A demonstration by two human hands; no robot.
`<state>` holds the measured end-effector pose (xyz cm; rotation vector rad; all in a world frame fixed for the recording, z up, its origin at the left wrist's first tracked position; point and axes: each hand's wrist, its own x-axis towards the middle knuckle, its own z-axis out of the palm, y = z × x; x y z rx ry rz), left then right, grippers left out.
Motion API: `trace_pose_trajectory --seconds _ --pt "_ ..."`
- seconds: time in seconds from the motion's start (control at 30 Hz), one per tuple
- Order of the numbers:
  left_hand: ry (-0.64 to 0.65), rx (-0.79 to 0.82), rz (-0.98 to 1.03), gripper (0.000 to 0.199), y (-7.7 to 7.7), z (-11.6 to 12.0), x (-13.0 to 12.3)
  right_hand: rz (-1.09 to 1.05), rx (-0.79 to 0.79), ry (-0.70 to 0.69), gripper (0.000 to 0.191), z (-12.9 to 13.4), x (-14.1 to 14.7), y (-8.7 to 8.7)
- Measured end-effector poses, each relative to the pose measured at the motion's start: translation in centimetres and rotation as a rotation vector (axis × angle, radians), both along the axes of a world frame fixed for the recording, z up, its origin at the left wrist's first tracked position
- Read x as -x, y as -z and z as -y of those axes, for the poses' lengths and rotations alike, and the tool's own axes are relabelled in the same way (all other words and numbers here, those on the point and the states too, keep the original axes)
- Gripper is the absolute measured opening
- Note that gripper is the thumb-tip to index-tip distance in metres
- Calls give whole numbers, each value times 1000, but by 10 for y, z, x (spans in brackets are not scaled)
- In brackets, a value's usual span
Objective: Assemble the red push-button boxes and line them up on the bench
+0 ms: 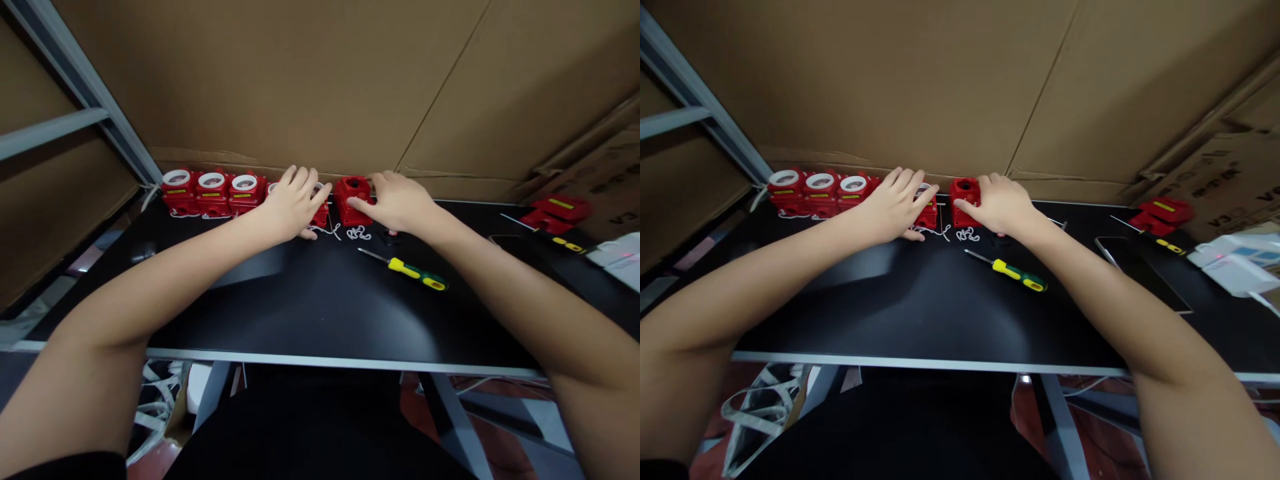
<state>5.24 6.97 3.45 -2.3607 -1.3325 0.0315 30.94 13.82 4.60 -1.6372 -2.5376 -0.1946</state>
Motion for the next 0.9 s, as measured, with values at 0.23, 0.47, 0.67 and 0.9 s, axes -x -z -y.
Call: trace_pose_trajectory --seconds 0.23,0.47,0.67,0.9 --pt "-20 45 29 105 9 -1 -4 21 82 36 103 -4 27 8" --pt "-41 71 42 94 12 -3 -2 -84 37 23 80 3 15 -10" --pt "-25 71 67 95 10 -5 -2 -254 -46 -124 80 34 -25 -40" --pt "54 -101 205 100 -12 6 27 -21 -258 -507 79 97 -35 3"
